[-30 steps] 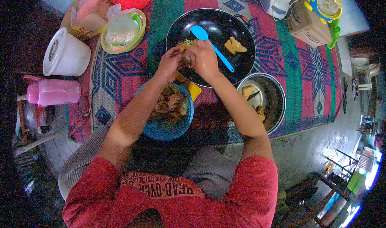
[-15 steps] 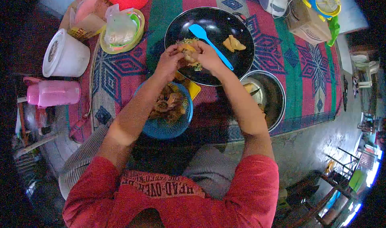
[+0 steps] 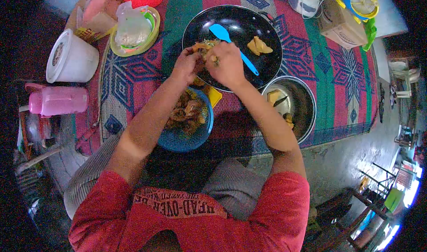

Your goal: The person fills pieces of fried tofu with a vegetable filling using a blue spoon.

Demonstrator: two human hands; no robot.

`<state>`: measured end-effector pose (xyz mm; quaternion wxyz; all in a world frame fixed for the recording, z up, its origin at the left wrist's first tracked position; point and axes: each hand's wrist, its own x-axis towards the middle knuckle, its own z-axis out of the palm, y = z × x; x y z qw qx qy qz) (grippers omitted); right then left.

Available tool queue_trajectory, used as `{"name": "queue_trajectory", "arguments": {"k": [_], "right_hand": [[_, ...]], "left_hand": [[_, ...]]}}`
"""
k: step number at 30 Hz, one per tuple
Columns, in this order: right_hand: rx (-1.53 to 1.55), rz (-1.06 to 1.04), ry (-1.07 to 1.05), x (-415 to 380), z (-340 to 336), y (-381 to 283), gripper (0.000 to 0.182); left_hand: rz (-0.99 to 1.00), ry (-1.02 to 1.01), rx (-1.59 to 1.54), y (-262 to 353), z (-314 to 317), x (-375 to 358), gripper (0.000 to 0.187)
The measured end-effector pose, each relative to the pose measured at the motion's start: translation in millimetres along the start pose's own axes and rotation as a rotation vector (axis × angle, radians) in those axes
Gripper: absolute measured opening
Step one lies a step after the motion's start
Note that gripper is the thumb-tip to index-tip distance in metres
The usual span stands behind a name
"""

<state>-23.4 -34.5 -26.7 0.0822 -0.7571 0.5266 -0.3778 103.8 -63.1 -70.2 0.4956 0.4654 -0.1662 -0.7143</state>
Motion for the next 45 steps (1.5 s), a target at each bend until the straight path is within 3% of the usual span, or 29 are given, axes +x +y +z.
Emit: {"name": "queue_trajectory", "arguments": {"k": [1,4,13,17,19,20,22,23,24,27,29,30,32,33,35,36,37,39,40,42,45], "right_hand": [[-0.156,-0.140,-0.072,0.0,-3.3,-5.3,0.016],[-0.349,-0.105,-0.070,-6.8,7.5,-9.2,0.012],[-0.405,-0.202,-0.088,-4.9,11.8,-13.7,0.008],[-0.405,-0.327,-0.009,5.5,14.1,-11.0,0.010],[-0.143,-0.204,-0.185,12.5,7.4,-5.6,0.016],[-0.147,-0.204,-0.181,16.4,4.0,2.2,0.016],[0.110,0.100,-0.040,28.4,-11.0,28.2,0.012],[-0.089,0.076,-0.008,36.4,-25.7,46.3,0.015],[-0.179,0.217,-0.077,40.1,-38.4,71.6,0.019],[-0.320,0.392,-0.114,30.1,-58.2,148.5,0.024],[-0.501,0.465,-0.356,16.1,-55.4,180.7,0.022],[-0.505,0.464,-0.346,13.5,-50.8,181.6,0.022],[-0.655,0.545,-0.503,6.3,-37.8,174.4,0.023],[-0.657,0.545,-0.500,3.4,-30.8,177.0,0.023],[-0.876,0.433,-0.355,-1.0,-17.6,182.9,0.027],[-0.866,0.491,-0.398,-0.3,-13.6,183.9,0.029],[-0.861,0.485,-0.394,0.9,-11.3,185.1,0.029],[-0.869,0.555,-0.491,3.5,-10.9,180.1,0.028],[-0.887,0.568,-0.513,4.7,-8.7,181.8,0.029],[-0.925,0.556,-0.511,1.1,-1.0,191.8,0.031],[-0.872,0.624,-0.482,3.2,-8.6,180.5,0.037]], "left_hand": [[0.007,0.014,0.002,0.1,0.2,0.0,0.035],[0.051,0.052,0.036,-5.5,3.8,-0.9,0.035],[0.083,0.097,0.079,6.3,-0.9,-0.5,0.033],[0.071,0.012,0.047,9.4,-8.7,4.3,0.032],[0.062,-0.003,0.086,18.8,-12.8,-2.7,0.033],[0.097,-0.049,0.189,29.8,-12.7,-16.1,0.034],[0.165,-0.117,0.510,46.6,-18.6,-39.8,0.033],[0.272,-0.266,0.797,51.4,-31.2,-44.1,0.031],[0.385,-0.417,1.082,53.8,-43.9,-47.3,0.029],[0.241,-0.798,1.263,52.1,-63.4,-80.4,0.022],[0.189,-1.031,1.367,36.4,-82.4,-98.4,0.023],[0.200,-1.106,1.456,20.6,-97.1,-104.7,0.025],[-0.237,-0.860,0.974,-17.8,-132.4,-121.1,0.027],[-0.234,-0.861,0.975,-12.1,-123.7,-126.7,0.027],[-0.159,-0.909,1.780,-1.3,-108.2,-135.5,0.038],[-0.117,-0.981,1.949,-14.8,-122.4,-129.1,0.038],[-0.115,-0.971,1.953,-26.4,-137.4,-126.3,0.038],[0.183,-0.973,2.026,-36.1,-152.1,-129.6,0.033],[0.187,-0.969,2.030,-38.1,-155.2,-133.9,0.033],[0.452,-0.873,2.044,-38.6,-153.9,-141.9,0.025],[0.526,-0.827,2.034,-35.3,-145.0,-146.0,0.018]]}}
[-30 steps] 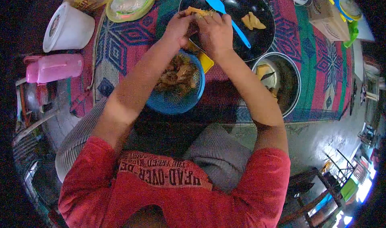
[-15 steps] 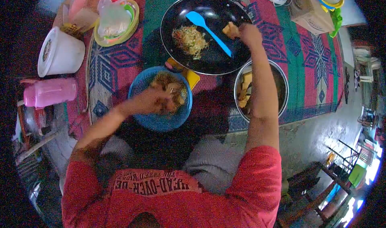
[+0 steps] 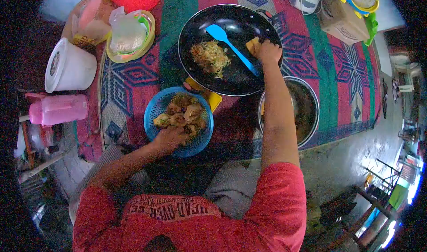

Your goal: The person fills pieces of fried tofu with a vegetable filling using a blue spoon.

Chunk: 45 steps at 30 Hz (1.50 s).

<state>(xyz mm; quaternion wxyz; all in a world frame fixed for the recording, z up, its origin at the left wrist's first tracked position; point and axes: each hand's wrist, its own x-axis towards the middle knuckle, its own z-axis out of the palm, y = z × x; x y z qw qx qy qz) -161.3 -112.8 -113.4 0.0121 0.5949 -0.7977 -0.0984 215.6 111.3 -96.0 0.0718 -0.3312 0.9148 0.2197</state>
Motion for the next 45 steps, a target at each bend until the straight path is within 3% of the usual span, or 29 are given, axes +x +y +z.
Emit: {"name": "queue_trajectory", "arguments": {"k": [2,4,6,8,10,11,13,17,19,22,28,34,35,36,38,39,41,45], "right_hand": [[0.105,0.051,-0.025,-12.4,-27.8,-5.4,0.040],[0.428,0.077,-0.056,-24.9,-56.4,-11.7,0.042],[0.561,-0.107,0.056,-42.9,-71.9,-25.6,0.041],[0.742,-0.248,0.044,-69.4,-86.1,-50.1,0.040],[0.841,-0.285,0.003,-82.5,-77.9,-80.8,0.038],[0.885,-0.323,-0.033,-96.6,-91.4,-86.3,0.038],[0.952,-0.416,0.017,-113.7,-99.5,-95.5,0.038],[0.925,-0.494,-0.022,-113.8,-96.4,-91.5,0.041],[1.124,-0.564,-0.320,-105.1,-91.7,-83.4,0.042],[1.268,-0.466,-0.489,-102.1,-88.4,-81.1,0.031],[1.571,-0.520,-0.638,-98.0,-92.3,-77.7,0.029],[1.467,-0.444,-0.676,-70.9,-62.2,-77.6,0.020],[1.275,-0.495,-0.487,-61.3,-51.2,-72.2,0.020],[1.273,-0.494,-0.490,-50.1,-36.9,-67.5,0.020],[0.758,-0.550,-0.129,-35.5,-14.1,-65.0,0.024],[0.756,-0.553,-0.128,-34.5,-5.9,-68.4,0.024],[0.462,-0.402,-0.101,-36.2,9.8,-76.6,0.030],[0.603,-0.315,-0.113,-35.4,35.0,-85.4,0.035]], "left_hand": [[0.020,-0.069,-0.092,-2.6,-26.4,13.3,0.019],[0.043,-0.139,-0.178,-4.6,-67.0,37.0,0.019],[-0.184,-0.238,-0.528,-6.5,-101.6,66.0,0.026],[-0.310,0.186,-0.886,-19.4,-103.7,91.6,0.030],[-0.440,0.409,-1.274,-19.3,-120.0,119.2,0.036],[-0.434,0.412,-1.267,-17.2,-124.4,128.7,0.036],[-0.331,0.567,-1.691,-15.0,-129.4,141.9,0.042],[-0.337,0.622,-1.711,-22.9,-116.3,146.5,0.042],[-0.320,0.595,-1.793,-26.2,-111.8,145.5,0.041],[-0.289,0.628,-1.802,-21.3,-112.8,140.2,0.040],[-0.361,0.647,-1.721,-26.2,-109.2,141.5,0.036],[-0.261,0.670,-1.869,-32.6,-105.9,142.9,0.033],[-0.263,0.670,-1.873,-36.8,-102.9,143.2,0.033],[-0.297,0.678,-1.857,-43.4,-98.1,143.5,0.033],[-0.331,0.687,-1.841,-48.0,-96.7,141.0,0.034],[-0.390,0.691,-1.818,-48.0,-98.5,138.8,0.034],[-0.452,0.694,-1.792,-49.8,-98.6,135.4,0.035],[-0.428,0.670,-1.837,-54.4,-95.9,133.7,0.036]]}}
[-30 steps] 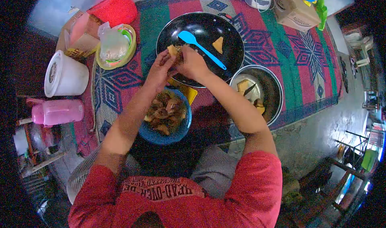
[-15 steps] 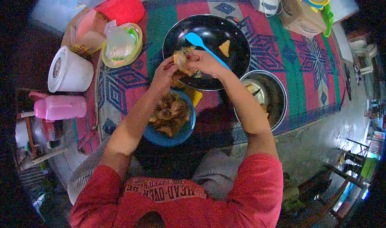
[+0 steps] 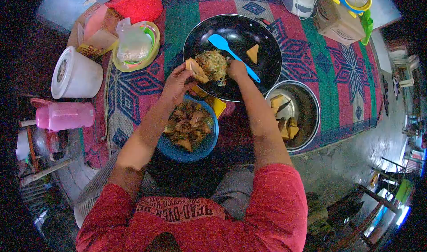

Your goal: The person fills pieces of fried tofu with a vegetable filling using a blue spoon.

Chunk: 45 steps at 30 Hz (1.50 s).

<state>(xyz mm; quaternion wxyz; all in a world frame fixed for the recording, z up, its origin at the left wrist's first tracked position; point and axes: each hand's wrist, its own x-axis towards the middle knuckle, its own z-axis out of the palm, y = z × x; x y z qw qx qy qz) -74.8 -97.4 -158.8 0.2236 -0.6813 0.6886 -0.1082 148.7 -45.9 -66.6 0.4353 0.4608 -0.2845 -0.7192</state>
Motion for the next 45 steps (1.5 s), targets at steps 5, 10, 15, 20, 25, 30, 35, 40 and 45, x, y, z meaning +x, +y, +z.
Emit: {"name": "queue_trajectory", "arguments": {"k": [5,10,15,20,25,30,35,40,45], "right_hand": [[0.124,-0.033,0.102,-3.5,5.8,-4.6,0.031],[-0.024,-0.005,-0.023,-0.8,5.5,-9.5,0.031],[-0.168,-0.080,-0.181,-5.9,-15.9,-15.2,0.032],[-0.214,0.044,-0.116,-20.7,11.0,-21.0,0.036],[-0.205,0.046,-0.176,-17.8,12.3,-24.1,0.030],[-0.175,-0.061,-0.139,-30.8,18.9,-24.2,0.017],[-0.262,-0.067,-0.136,-27.2,34.3,-20.5,0.021],[0.088,-0.271,-0.428,-37.7,-19.1,-32.0,0.019],[0.903,0.078,-0.720,-50.7,-65.3,-44.0,0.022]], "left_hand": [[-0.017,-0.003,-0.014,4.3,1.2,-2.9,0.036],[-0.013,-0.018,-0.028,-2.5,1.0,1.4,0.037],[-0.020,-0.019,-0.016,3.4,-6.9,1.8,0.038],[-0.031,0.024,-0.029,-5.2,-6.6,5.1,0.039],[-0.015,-0.007,-0.033,-4.7,-8.1,7.2,0.039],[-0.018,0.032,-0.061,-4.4,-2.9,5.2,0.040],[-0.027,0.041,-0.013,-3.0,1.6,1.8,0.040],[-0.016,0.054,-0.033,-3.9,1.4,4.1,0.039],[-0.001,0.057,-0.015,-6.7,3.8,11.7,0.039]]}}
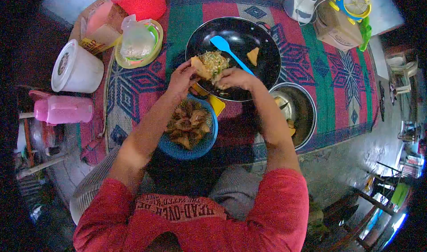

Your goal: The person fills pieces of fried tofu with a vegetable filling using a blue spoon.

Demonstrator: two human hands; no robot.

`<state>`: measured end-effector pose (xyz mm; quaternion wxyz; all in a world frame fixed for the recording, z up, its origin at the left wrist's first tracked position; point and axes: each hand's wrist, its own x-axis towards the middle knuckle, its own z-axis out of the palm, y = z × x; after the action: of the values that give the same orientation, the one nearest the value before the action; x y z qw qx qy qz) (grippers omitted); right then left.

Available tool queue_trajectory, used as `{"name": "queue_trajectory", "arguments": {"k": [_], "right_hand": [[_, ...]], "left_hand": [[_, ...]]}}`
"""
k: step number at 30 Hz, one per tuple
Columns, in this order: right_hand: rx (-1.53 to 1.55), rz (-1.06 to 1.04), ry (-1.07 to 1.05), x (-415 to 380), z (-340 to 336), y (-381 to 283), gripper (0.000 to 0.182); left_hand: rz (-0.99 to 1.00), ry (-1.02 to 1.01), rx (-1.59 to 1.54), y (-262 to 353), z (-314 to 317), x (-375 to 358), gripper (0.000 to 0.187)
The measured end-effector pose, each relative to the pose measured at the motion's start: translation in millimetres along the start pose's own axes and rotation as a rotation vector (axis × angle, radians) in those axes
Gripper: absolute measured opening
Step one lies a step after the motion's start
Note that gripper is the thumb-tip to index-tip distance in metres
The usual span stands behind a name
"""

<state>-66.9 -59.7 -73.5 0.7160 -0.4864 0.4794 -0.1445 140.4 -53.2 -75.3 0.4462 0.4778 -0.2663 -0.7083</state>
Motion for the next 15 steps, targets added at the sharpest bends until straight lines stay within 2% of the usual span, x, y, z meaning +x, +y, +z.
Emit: {"name": "queue_trajectory", "arguments": {"k": [4,6,8,9,12,15], "right_hand": [[0.166,-0.130,0.037,-1.2,-10.5,-19.0,0.022],[0.147,-0.165,0.046,-3.5,0.9,-33.4,0.020],[-0.181,-0.287,0.271,0.2,10.9,-38.3,0.007],[-0.180,-0.289,0.271,1.2,14.8,-39.4,0.007],[-0.768,-0.342,0.528,0.0,29.1,-44.6,0.029],[-0.895,-0.438,0.587,0.2,40.5,-43.4,0.024]], "left_hand": [[-0.007,0.033,0.035,-2.1,10.0,2.2,0.038],[0.003,0.037,-0.003,-7.8,17.3,2.2,0.037],[0.013,0.037,-0.039,-9.5,24.1,0.3,0.036],[0.006,0.035,-0.051,-8.3,26.8,-2.0,0.034],[0.024,0.032,-0.068,-7.3,29.6,-6.8,0.032],[0.056,0.044,-0.072,-11.7,30.1,-3.9,0.031]]}}
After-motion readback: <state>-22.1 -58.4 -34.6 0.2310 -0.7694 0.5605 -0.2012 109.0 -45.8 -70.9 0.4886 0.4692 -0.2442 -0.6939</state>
